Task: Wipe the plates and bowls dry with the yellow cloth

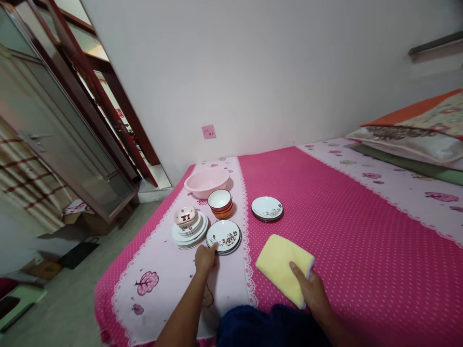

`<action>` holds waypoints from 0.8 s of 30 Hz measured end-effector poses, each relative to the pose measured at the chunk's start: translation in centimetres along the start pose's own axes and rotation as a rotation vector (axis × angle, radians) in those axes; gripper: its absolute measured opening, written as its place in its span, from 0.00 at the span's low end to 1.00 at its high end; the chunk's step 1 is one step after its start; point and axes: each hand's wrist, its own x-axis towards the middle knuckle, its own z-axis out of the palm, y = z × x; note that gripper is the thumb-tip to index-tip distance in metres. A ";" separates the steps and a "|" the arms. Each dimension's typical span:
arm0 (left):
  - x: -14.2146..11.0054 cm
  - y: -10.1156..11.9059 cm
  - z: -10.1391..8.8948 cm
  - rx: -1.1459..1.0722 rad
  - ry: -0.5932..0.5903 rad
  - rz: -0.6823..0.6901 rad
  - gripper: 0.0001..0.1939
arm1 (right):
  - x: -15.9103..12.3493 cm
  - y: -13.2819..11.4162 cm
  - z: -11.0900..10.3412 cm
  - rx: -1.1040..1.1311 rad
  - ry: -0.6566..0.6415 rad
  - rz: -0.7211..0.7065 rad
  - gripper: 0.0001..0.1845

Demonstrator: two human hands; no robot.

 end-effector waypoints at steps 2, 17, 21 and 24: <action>0.7 0.1 0.0 0.043 -0.022 -0.040 0.17 | -0.1 -0.3 0.0 -0.002 -0.001 0.009 0.30; 0.4 -0.8 -0.3 -0.299 -0.189 -0.223 0.16 | 0.2 0.2 -0.1 0.058 -0.029 0.007 0.31; -1.2 -1.3 -0.5 -0.521 -0.183 -0.197 0.12 | 0.2 0.0 -0.1 0.073 -0.043 0.015 0.31; -3.0 -1.6 -0.6 -0.720 -0.163 -0.129 0.05 | 0.1 -0.5 -0.1 0.107 -0.072 0.041 0.29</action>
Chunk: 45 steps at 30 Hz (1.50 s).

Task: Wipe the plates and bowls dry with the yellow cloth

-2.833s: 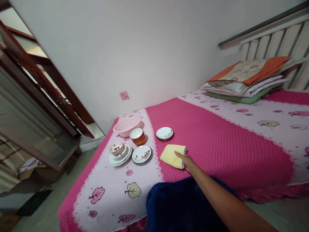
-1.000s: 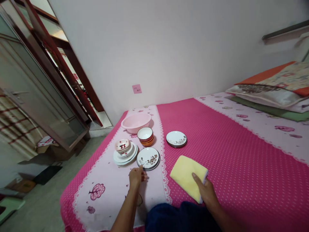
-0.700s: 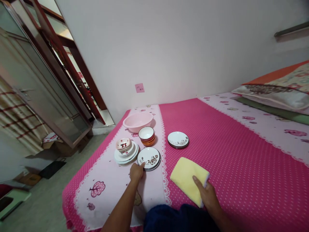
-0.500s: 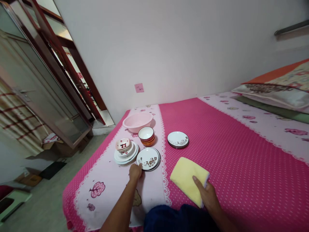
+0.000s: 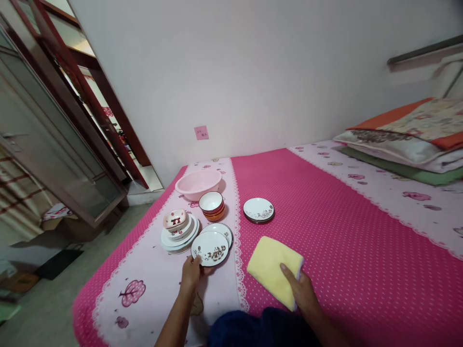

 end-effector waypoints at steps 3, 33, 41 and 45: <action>-2.3 -0.7 0.6 -0.148 -0.045 0.067 0.06 | 0.0 -0.4 0.0 0.033 -0.014 0.029 0.29; -4.5 -4.7 10.5 -0.380 -0.498 -0.325 0.28 | -1.7 -8.8 -0.3 -0.446 0.086 -0.601 0.24; -4.4 -5.1 10.6 -0.405 -0.513 -0.310 0.24 | 1.7 -2.8 -0.4 -1.123 -0.350 -1.047 0.27; -4.2 -5.6 10.6 -0.423 -0.516 -0.302 0.22 | 1.2 -1.2 -1.7 -1.277 -0.467 -1.049 0.26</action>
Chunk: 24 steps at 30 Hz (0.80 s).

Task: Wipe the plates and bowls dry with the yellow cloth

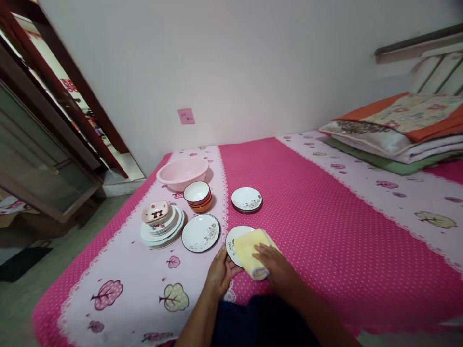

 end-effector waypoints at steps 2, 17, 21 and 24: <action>0.1 -0.2 0.0 -0.012 -0.009 0.015 0.21 | -0.4 -0.8 0.2 0.006 -0.021 -0.034 0.28; 0.0 -0.7 0.4 0.027 -0.010 0.085 0.22 | 7.4 -1.5 2.4 -0.061 -0.065 0.131 0.24; 0.0 -0.8 0.5 0.038 0.001 0.089 0.23 | 5.7 -0.2 1.2 -0.137 -0.066 0.204 0.25; 0.1 -0.8 0.6 0.040 0.005 0.089 0.23 | 3.4 0.4 0.1 -0.179 -0.080 0.221 0.24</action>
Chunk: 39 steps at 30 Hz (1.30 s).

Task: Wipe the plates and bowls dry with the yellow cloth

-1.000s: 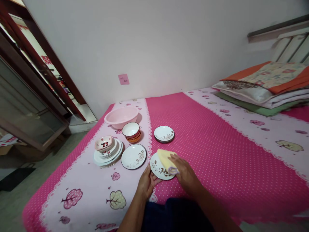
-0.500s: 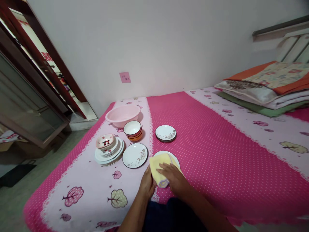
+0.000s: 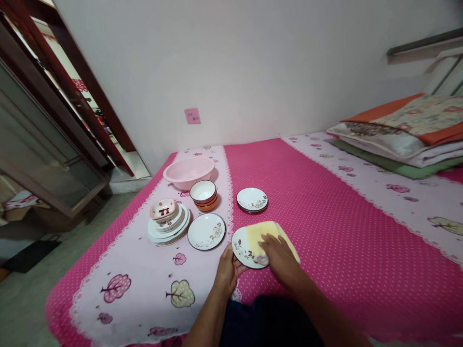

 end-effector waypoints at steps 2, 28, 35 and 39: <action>0.0 0.0 -0.1 -0.001 0.001 0.002 0.23 | -1.6 0.5 0.0 -0.022 -0.009 -0.004 0.24; -0.1 0.1 0.2 0.021 0.023 0.008 0.22 | -1.5 0.3 2.3 -0.019 0.120 0.012 0.23; 0.1 -0.4 -0.1 0.010 -0.042 0.079 0.25 | -4.3 -2.7 4.7 0.095 0.079 -0.141 0.25; -0.1 -0.2 0.3 0.016 -0.063 0.137 0.24 | -0.8 -5.8 3.7 0.170 0.077 -0.138 0.29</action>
